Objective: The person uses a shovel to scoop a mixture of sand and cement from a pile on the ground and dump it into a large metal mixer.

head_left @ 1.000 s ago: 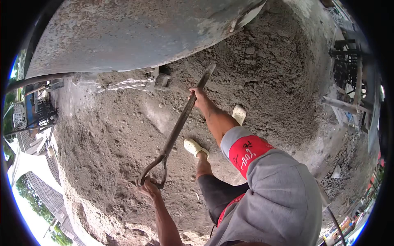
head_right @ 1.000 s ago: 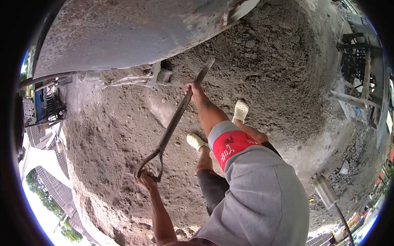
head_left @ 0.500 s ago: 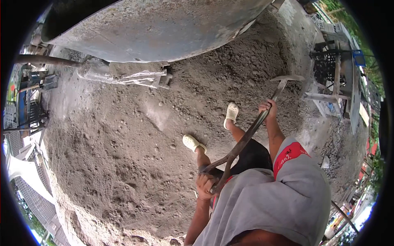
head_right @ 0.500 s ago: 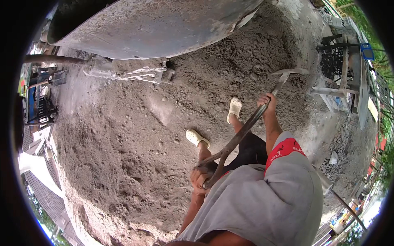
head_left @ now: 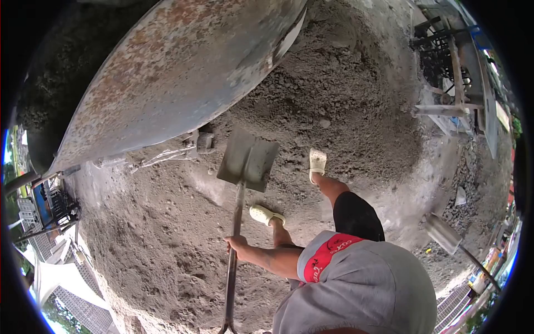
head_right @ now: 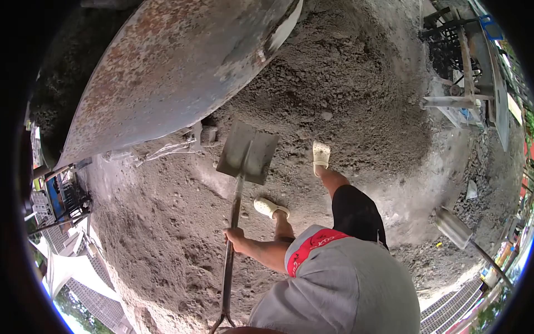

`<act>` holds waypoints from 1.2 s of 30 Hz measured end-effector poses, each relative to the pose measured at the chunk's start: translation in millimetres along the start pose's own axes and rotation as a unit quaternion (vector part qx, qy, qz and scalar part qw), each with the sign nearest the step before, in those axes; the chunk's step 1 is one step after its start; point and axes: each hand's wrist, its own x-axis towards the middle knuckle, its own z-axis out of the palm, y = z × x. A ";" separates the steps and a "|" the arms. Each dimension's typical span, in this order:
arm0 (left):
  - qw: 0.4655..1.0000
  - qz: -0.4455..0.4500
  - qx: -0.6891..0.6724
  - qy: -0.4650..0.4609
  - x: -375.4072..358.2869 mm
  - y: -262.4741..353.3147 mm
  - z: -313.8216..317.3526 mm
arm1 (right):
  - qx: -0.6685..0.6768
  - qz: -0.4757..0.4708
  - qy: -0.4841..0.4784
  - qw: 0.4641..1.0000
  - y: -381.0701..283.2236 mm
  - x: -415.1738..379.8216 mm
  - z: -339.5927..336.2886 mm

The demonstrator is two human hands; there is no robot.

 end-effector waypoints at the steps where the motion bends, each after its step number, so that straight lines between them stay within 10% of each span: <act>1: 1.000 -0.011 -0.011 -0.027 10.7 12.6 37.4 | 0.002 -0.016 0.001 1.000 -33.2 13.1 4.4; 4: 0.983 -0.042 -0.058 -0.171 18.6 24.4 208.0 | 0.102 -0.170 -0.071 0.977 -283.6 47.9 -33.3; 7: 0.957 0.008 -0.089 -0.277 -121.4 34.5 407.2 | 0.076 -0.225 -0.027 0.971 -507.7 28.9 -98.2; 12: 0.962 0.161 -0.032 -0.220 -103.9 -47.9 393.8 | 0.100 -0.336 -0.068 0.934 -484.0 41.6 -127.6; 19: 0.945 0.267 -0.062 -0.180 -87.8 -16.1 307.3 | 0.142 -0.244 -0.129 0.951 -396.9 -20.5 -131.5; 24: 0.785 0.563 0.029 -0.257 -116.8 13.9 261.6 | 0.253 -0.268 -0.171 0.913 -367.4 -92.0 -195.9; 29: 0.569 0.656 -0.053 -0.494 -127.9 -7.4 231.2 | 0.394 -0.343 -0.267 0.810 -301.9 -108.6 -299.2; 33: 0.810 0.420 0.047 -0.407 -72.3 -93.7 123.6 | 0.254 -0.329 -0.149 0.897 -211.1 -114.3 -265.5; 36: 0.976 -0.002 0.018 -0.217 -66.7 -123.2 56.4 | 0.229 -0.184 -0.106 0.950 -161.6 -24.3 -229.6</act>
